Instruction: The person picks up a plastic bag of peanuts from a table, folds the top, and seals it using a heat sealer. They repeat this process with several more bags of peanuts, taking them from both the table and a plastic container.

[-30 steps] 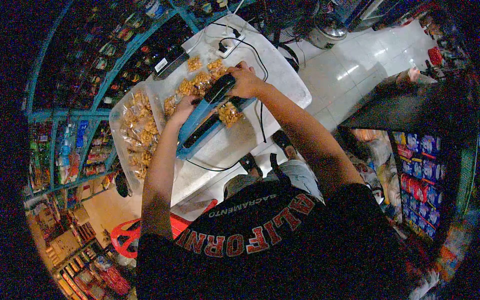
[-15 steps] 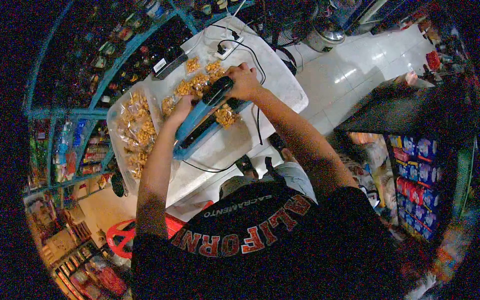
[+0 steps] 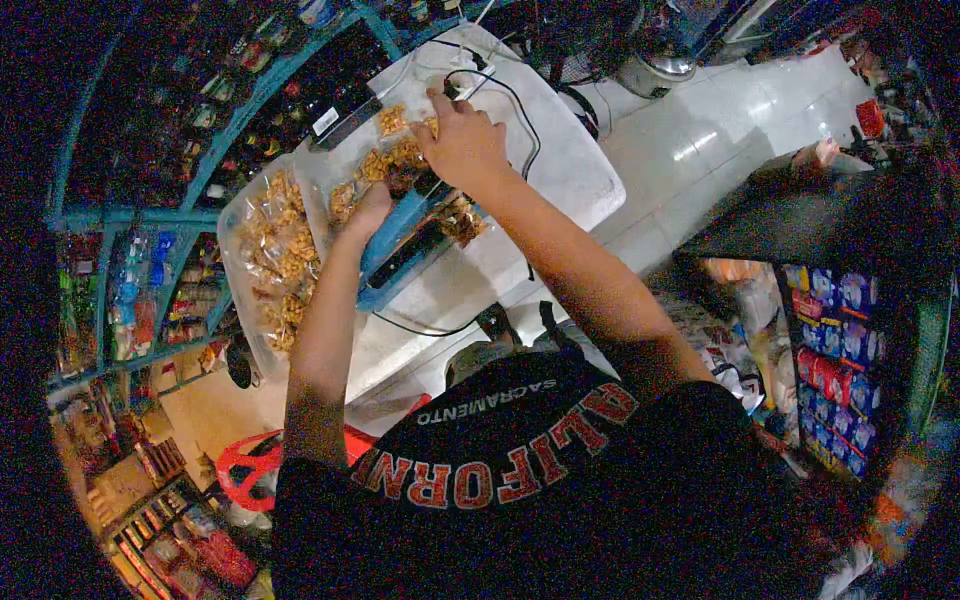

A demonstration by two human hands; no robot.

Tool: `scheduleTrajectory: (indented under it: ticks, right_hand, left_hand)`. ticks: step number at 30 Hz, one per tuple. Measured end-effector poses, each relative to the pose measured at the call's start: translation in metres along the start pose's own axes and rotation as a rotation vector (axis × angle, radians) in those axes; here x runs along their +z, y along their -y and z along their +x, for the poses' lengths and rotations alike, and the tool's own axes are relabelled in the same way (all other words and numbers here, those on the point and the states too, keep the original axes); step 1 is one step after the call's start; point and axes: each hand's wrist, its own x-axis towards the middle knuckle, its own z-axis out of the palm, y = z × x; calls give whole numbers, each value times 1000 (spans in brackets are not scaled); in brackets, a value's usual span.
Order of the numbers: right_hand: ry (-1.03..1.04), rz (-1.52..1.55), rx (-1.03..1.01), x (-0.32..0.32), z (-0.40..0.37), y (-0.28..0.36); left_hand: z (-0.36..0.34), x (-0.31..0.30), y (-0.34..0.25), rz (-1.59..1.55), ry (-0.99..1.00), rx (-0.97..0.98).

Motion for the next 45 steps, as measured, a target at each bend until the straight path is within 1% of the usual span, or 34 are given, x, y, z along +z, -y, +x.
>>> scheduleTrajectory:
  ticks: [1, 3, 4, 7, 14, 16, 19, 23, 26, 28, 29, 31, 32, 34, 35, 37, 38, 40, 41, 43, 45]
  right_hand:
    - [2, -61, 6, 7, 0, -5]
    - [-36, -98, 1, 22, 0, -21]
    - [-67, -132, -5, 26, -1, -27]
    - [-89, -122, 40, 32, -4, -37]
    - [-121, -115, 33, 37, -1, -36]
    - [-162, -110, 24, 42, 0, -40]
    - [-170, -92, 44, 47, 0, -45]
    - [-196, -82, 10, 49, -4, -49]
    - [-169, -73, 38, 52, -3, -50]
    - [-121, -21, 48, 51, -2, -51]
    - [-121, -21, 44, 50, -2, -51]
    - [-35, -35, 85, 48, -2, -51]
    - [-37, -35, 85, 47, -2, -50]
    - [48, -100, 146, 47, -1, -50]
    - [44, -101, 142, 47, 1, -49]
    - [187, -82, 279, 46, 4, -48]
    - [181, -84, 275, 44, 6, -48]
    - [295, -86, 313, 43, 9, -49]
    - [291, -89, 311, 43, 9, -50]
    - [243, -57, 240, 42, 6, -49]
    - [268, -72, 224, 42, 7, -50]
  left_hand:
    - [5, 3, 9, 4, 4, 5]
    - [16, 11, 24, -93, 115, -102]
    - [11, 7, 14, -70, 148, -104]
    - [13, 5, 15, -69, 194, -76]
    - [10, 4, 13, -78, 115, -24]
    - [12, 5, 18, -127, 173, -29]
    - [9, 5, 16, -186, 173, -81]
    - [13, 5, 22, -184, 214, -39]
    - [14, 7, 28, -219, 212, -38]
    - [10, 3, 21, -231, 267, -52]
    - [7, 2, 17, -232, 264, -51]
    - [5, 3, 9, -302, 166, -112]
    - [6, 5, 3, -301, 166, -110]
    - [12, 14, -11, -129, -78, -80]
    - [16, 19, -20, -129, -82, -76]
    - [24, 33, -38, 245, -87, -61]
    - [26, 40, -47, 244, -92, -57]
    - [31, 48, -62, 359, -46, -258]
    - [31, 46, -64, 356, -49, -254]
    - [24, 45, -65, 277, -114, -255]
    - [25, 45, -65, 287, -121, -248]
